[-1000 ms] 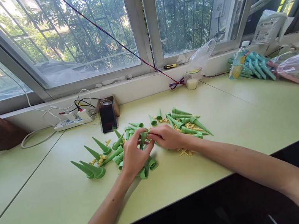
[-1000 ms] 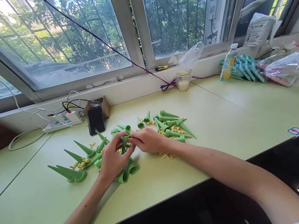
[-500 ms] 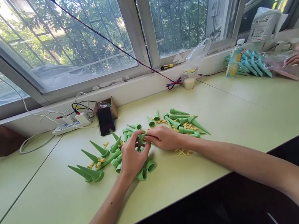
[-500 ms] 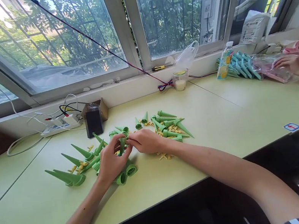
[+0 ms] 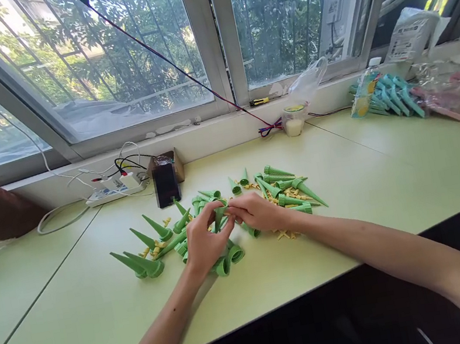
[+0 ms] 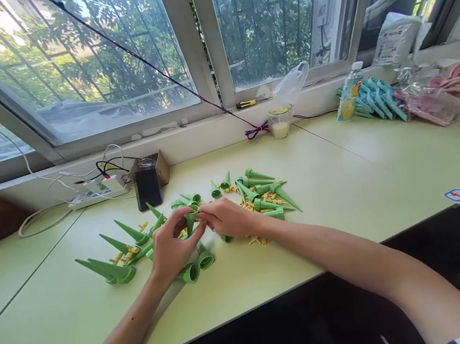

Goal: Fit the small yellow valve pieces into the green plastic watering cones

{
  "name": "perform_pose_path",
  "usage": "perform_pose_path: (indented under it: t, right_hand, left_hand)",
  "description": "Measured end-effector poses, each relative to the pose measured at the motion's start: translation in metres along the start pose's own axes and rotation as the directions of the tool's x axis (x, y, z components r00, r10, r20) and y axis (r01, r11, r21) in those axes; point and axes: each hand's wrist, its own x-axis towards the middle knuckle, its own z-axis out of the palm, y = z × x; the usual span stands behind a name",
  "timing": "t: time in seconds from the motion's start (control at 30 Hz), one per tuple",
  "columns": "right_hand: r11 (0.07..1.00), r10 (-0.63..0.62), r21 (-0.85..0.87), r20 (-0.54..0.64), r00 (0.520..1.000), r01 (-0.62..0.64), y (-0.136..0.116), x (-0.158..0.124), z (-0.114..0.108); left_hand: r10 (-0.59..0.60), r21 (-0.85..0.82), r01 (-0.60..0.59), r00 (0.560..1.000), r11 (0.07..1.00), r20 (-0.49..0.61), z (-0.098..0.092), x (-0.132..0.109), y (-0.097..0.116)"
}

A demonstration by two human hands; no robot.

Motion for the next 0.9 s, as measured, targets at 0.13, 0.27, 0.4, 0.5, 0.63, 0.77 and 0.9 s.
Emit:
perform_pose_path:
  t: [0.13, 0.27, 0.4, 0.5, 0.63, 0.77, 0.9]
  right_hand:
    - [0.995, 0.015, 0.097, -0.027, 1.000, -0.012, 0.001, -0.001, 0.001]
    - [0.983, 0.058, 0.173, -0.017, 0.998, -0.055, -0.002, 0.000, 0.002]
    - [0.970, 0.091, 0.229, -0.015, 0.996, -0.085, -0.004, 0.001, 0.002]
    - [0.972, 0.090, 0.219, -0.029, 0.996, -0.081, -0.004, 0.001, 0.002]
    - [0.979, 0.079, 0.190, -0.044, 0.996, -0.069, -0.007, 0.000, 0.001]
    - [0.978, 0.077, 0.198, -0.044, 0.996, -0.066, -0.013, 0.000, 0.000]
    - [0.977, 0.070, 0.204, -0.043, 0.997, -0.060, -0.017, 0.001, -0.001]
  left_hand:
    - [0.027, -0.010, -0.027, 1.000, 1.000, -0.008, 0.000, 0.000, -0.001]
    - [0.041, -0.038, -0.042, 0.999, 0.998, -0.021, 0.000, 0.000, -0.001]
    - [0.038, -0.034, -0.039, 0.999, 0.999, -0.033, 0.000, 0.000, 0.001]
    - [0.031, -0.011, -0.031, 0.999, 0.999, -0.025, -0.001, 0.000, 0.003]
    - [0.036, 0.004, -0.036, 0.999, 0.999, -0.018, -0.001, 0.001, 0.006]
    - [0.067, 0.023, -0.066, 0.997, 0.998, -0.048, -0.002, 0.002, 0.008]
    - [0.085, 0.014, -0.084, 0.995, 0.996, -0.061, -0.002, 0.001, 0.008]
